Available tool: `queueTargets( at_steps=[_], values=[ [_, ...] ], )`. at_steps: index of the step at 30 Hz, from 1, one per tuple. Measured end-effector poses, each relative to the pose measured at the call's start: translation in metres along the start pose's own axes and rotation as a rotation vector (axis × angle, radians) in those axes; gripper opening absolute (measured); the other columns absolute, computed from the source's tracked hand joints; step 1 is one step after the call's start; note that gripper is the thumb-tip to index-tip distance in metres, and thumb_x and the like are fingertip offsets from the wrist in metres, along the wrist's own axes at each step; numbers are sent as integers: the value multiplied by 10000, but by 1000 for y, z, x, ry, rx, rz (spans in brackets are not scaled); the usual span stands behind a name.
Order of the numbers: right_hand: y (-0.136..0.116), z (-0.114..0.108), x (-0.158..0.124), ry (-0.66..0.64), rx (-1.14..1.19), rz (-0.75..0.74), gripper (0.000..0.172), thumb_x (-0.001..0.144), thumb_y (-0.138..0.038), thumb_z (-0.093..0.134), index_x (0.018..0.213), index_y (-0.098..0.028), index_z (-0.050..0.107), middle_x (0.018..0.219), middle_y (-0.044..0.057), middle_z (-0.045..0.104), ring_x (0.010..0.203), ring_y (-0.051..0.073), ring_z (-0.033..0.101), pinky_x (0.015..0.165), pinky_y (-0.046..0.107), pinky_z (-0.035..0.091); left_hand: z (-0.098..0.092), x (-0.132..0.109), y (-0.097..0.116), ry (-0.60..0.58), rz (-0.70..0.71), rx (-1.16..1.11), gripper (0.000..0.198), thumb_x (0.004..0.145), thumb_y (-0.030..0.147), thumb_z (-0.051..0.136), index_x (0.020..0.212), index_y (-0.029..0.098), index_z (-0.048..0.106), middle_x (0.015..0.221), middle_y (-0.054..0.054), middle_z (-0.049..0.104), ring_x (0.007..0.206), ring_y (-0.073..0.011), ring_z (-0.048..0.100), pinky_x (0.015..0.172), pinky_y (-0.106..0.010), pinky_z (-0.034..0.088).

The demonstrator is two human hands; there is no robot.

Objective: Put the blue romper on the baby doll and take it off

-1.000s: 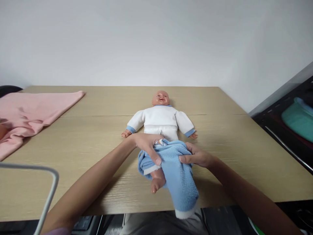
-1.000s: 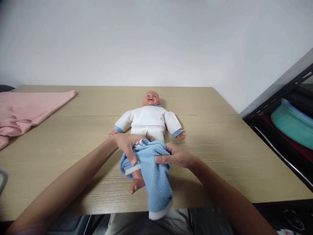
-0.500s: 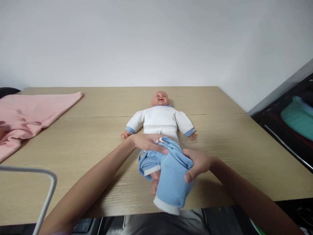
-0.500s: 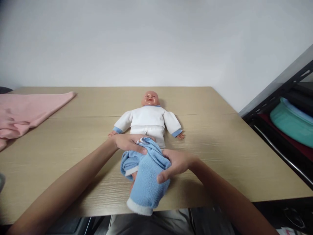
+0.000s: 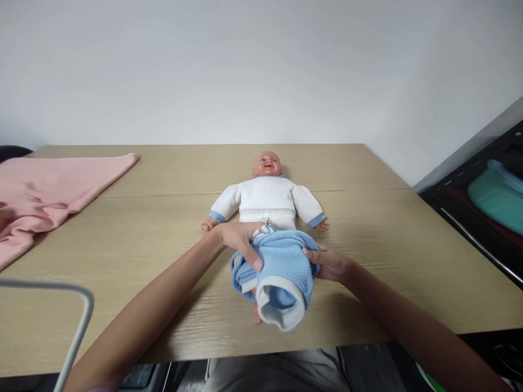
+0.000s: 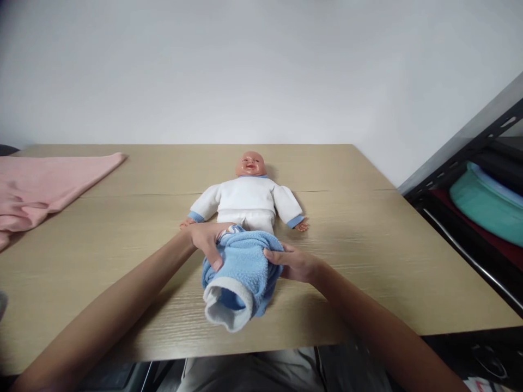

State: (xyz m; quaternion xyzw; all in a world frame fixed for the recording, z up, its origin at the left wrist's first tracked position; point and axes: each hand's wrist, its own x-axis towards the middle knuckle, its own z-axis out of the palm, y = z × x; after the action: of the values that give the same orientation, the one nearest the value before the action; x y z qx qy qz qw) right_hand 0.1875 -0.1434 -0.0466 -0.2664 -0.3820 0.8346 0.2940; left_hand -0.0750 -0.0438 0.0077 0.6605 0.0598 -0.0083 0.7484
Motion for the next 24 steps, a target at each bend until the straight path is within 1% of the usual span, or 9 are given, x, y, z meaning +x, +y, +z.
queueTargets(
  at_steps=[2, 4, 6, 8, 11, 13, 17, 21, 24],
  values=[
    [-3, 4, 0, -6, -13, 4, 542, 817, -586, 985, 1157, -211, 790, 947, 22, 771, 865, 180, 716, 840, 290, 591, -1, -2, -4, 47, 29, 20, 488, 670, 488, 1060, 959, 179, 816, 884, -47, 828, 808, -231, 774, 789, -293, 670],
    [-6, 4, -1, -16, -72, 11, 565, 837, -594, 967, 1204, -203, 786, 1022, 46, 792, 935, 198, 738, 863, 291, 592, -3, -5, -10, 89, 51, 45, 543, 764, 552, 995, 1099, 166, 813, 959, -62, 845, 884, -240, 797, 875, -310, 670],
    [-9, 0, -3, -47, -156, 1, 646, 817, -618, 970, 1264, -195, 772, 1119, 76, 805, 1003, 215, 751, 907, 304, 596, -5, -8, -15, 131, 43, 66, 598, 835, 598, 931, 1216, 157, 795, 1021, -75, 854, 967, -252, 810, 934, -326, 665],
    [-12, -6, -4, -99, -254, -30, 733, 769, -629, 993, 1303, -184, 761, 1188, 96, 809, 1041, 221, 754, 941, 311, 597, -6, -10, -17, 150, 19, 75, 633, 852, 616, 913, 1269, 158, 785, 1069, -85, 858, 1046, -267, 810, 993, -342, 657],
    [-20, -11, -5, -181, -354, -48, 823, 703, -632, 1024, 1326, -164, 758, 1209, 98, 815, 1016, 212, 759, 891, 283, 601, -4, -10, -16, 138, 10, 79, 659, 864, 632, 898, 1299, 151, 780, 1139, -104, 856, 1116, -288, 801, 1065, -379, 637],
    [-25, -10, -6, -214, -384, -34, 845, 681, -638, 1031, 1316, -148, 763, 1188, 100, 820, 986, 211, 762, 851, 274, 604, -2, -10, -15, 158, 20, 79, 674, 856, 632, 906, 1309, 150, 777, 1190, -110, 851, 1122, -286, 799, 1063, -374, 634],
    [-30, -5, -7, -247, -433, 2, 786, 665, -636, 1039, 1220, -135, 796, 1113, 96, 823, 926, 206, 748, 818, 286, 620, 1, -10, -15, 186, 31, 53, 683, 851, 626, 907, 1323, 151, 770, 1260, -127, 835, 1114, -278, 803, 1022, -348, 640],
    [-21, -7, -5, -222, -392, -7, 730, 698, -648, 1018, 1184, -147, 803, 1056, 82, 821, 927, 211, 751, 894, 321, 620, 1, -6, -14, 155, 69, 88, 644, 874, 601, 889, 1314, 146, 772, 1203, -126, 840, 1143, -289, 796, 1052, -364, 637],
    [-11, -12, -5, -169, -323, -61, 769, 686, -652, 1026, 1226, -162, 782, 1068, 76, 816, 947, 217, 750, 945, 347, 611, 2, -3, -9, 132, 103, 132, 564, 858, 572, 911, 1206, 142, 803, 1066, -103, 842, 1051, -279, 798, 1036, -371, 644]
  ],
)
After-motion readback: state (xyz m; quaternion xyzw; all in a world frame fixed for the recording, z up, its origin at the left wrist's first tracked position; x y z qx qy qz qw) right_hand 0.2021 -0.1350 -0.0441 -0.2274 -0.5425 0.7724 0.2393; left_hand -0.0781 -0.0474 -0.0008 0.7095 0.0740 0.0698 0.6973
